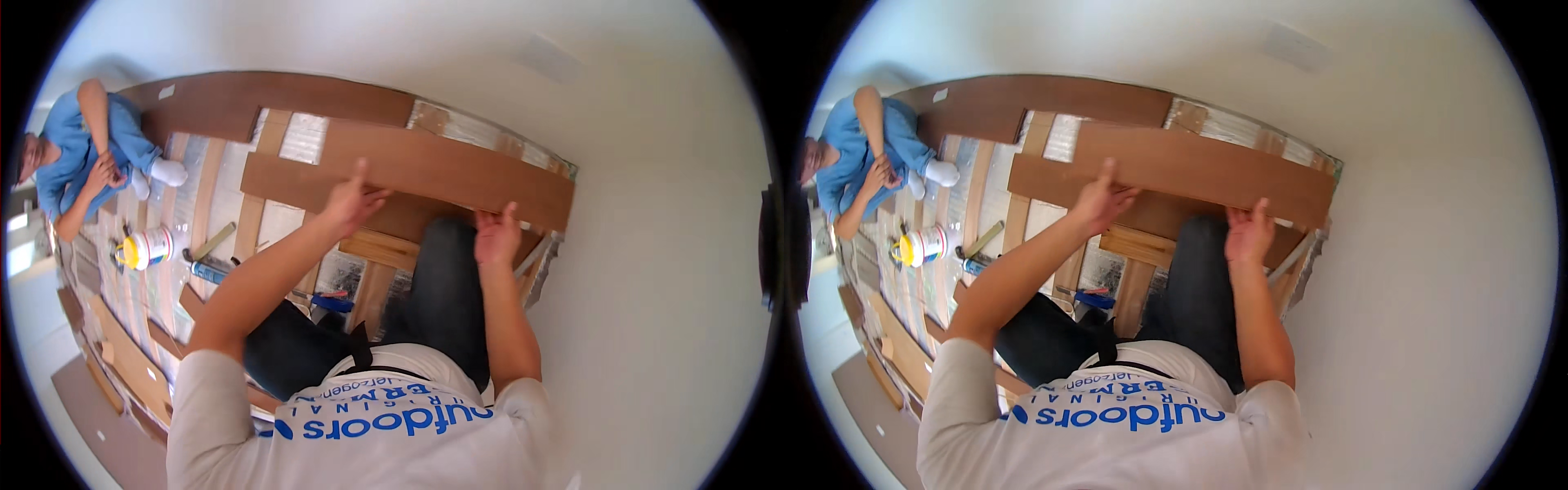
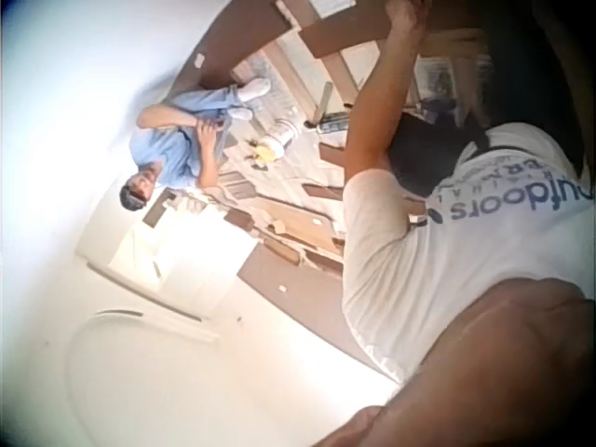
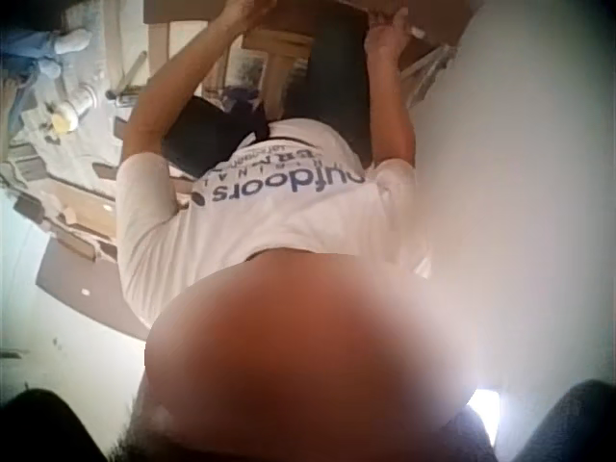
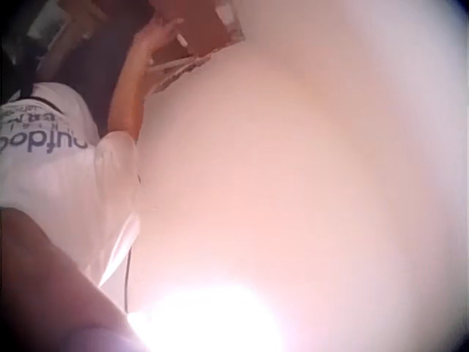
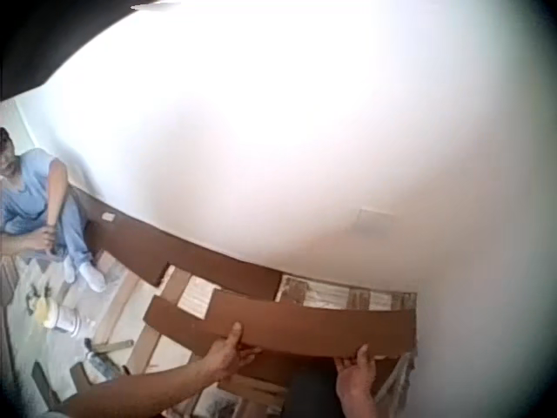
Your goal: The person prepares and installs flooring boards by scraping edges with a blade, applying adhesive with a caulking gun, positioning the boards on the floor, and securing them using a pneumatic nail gun.
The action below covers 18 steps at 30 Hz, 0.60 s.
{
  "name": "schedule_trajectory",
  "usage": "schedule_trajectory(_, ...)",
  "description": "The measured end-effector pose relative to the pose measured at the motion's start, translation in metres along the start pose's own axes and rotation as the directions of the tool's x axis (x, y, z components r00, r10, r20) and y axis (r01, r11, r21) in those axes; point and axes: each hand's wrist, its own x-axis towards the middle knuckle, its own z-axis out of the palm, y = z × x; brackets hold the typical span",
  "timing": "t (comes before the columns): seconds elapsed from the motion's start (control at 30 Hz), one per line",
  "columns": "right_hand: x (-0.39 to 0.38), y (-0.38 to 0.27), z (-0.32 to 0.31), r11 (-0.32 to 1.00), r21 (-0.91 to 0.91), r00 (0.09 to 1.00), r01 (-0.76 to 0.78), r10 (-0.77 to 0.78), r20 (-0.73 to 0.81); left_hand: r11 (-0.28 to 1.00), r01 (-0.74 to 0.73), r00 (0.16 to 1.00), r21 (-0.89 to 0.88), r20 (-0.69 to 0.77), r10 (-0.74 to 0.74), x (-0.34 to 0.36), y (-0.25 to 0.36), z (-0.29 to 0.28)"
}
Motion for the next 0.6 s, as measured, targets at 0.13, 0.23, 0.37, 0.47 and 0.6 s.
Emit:
schedule_trajectory(0.13, 0.074, -0.009, -0.031, 0.998, -0.059, 0.999, 0.013, -0.015, -0.037, 0.978, 0.001, 0.999, -0.207, 0.051, 0.009, 0.104, -0.044, 0.026)
schedule_trajectory(0.23, 0.118, -0.020, -0.040, 0.984, -0.150, 0.994, 0.099, -0.105, -0.036, 0.955, -0.060, 0.997, -0.290, -0.054, 0.047, 0.145, -0.075, 0.066)
schedule_trajectory(0.37, 0.161, -0.030, -0.048, 0.973, -0.166, 0.986, 0.163, -0.167, -0.014, 0.998, -0.060, 0.996, -0.017, -0.072, 0.059, 0.180, -0.074, 0.083)
schedule_trajectory(0.47, 0.176, -0.029, -0.055, 0.962, -0.201, 0.977, 0.185, -0.201, -0.065, 0.943, -0.114, 0.993, 0.314, 0.029, 0.111, 0.195, -0.067, 0.080)
schedule_trajectory(0.6, 0.191, -0.027, -0.058, 0.970, -0.181, 0.984, 0.165, -0.174, -0.035, 0.876, -0.151, 0.988, 0.458, 0.059, 0.139, 0.208, -0.059, 0.081)
